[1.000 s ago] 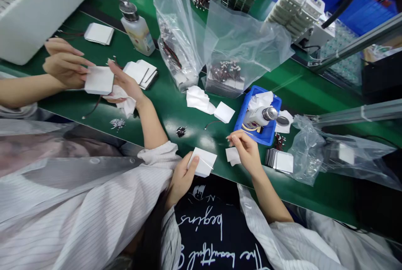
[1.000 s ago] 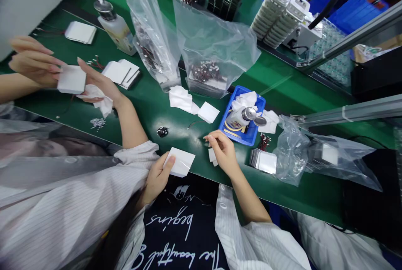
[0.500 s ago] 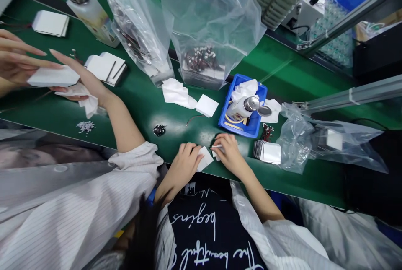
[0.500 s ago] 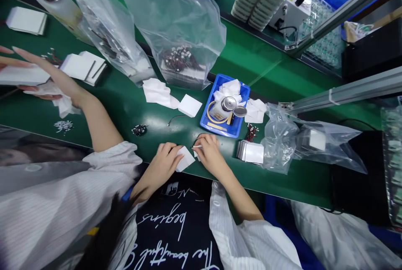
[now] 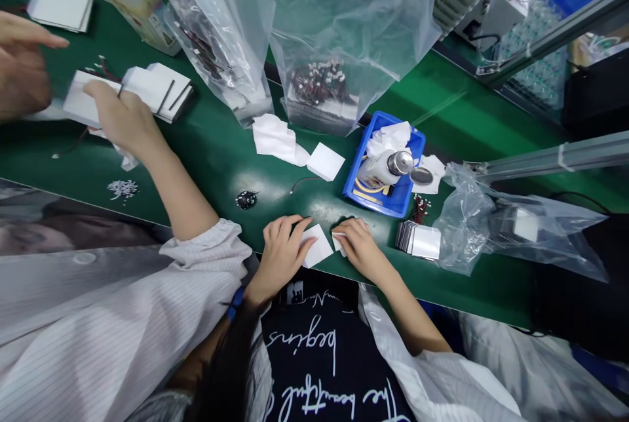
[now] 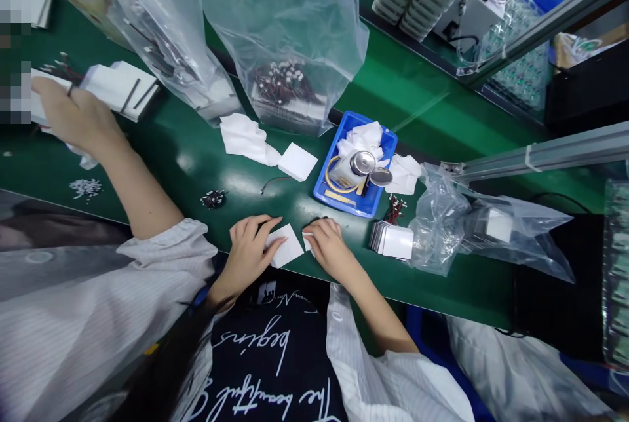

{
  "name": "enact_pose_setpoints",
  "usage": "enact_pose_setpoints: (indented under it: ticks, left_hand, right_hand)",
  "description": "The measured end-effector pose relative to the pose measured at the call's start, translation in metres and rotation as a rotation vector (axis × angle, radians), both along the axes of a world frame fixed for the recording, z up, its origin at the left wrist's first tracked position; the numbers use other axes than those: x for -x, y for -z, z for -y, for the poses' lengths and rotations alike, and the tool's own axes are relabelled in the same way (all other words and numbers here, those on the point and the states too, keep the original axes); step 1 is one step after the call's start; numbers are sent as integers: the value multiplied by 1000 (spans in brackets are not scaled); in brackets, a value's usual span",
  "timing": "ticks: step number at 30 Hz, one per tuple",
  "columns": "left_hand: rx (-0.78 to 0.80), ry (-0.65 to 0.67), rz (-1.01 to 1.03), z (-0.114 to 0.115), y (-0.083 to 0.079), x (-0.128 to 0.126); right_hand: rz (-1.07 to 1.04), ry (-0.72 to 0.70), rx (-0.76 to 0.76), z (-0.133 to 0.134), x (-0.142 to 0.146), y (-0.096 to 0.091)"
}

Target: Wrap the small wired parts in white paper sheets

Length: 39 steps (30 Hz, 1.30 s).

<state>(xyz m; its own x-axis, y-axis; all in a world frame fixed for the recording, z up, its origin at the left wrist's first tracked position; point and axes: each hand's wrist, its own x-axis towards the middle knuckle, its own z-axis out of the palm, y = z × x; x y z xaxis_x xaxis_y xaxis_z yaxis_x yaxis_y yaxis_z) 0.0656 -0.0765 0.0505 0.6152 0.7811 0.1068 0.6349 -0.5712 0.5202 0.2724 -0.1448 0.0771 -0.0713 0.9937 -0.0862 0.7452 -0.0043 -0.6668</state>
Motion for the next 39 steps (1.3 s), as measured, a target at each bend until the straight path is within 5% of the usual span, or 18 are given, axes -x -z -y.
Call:
enact_pose_setpoints:
  ticks: [10,14,20,39]
  left_hand:
    - [15,18,28,-3,-1,0]
    - [23,37,23,-4,-1,1]
    - [10,40,19,-4,0,0]
    - [57,-5,5,-5,-2,-3]
  right_hand:
    - [172,5,-244,-17,13,3]
    - [198,-141,-187,-15,20,6]
    - [44,-75,-201,-17,21,6]
    - [111,-9,-156,-23,32,6]
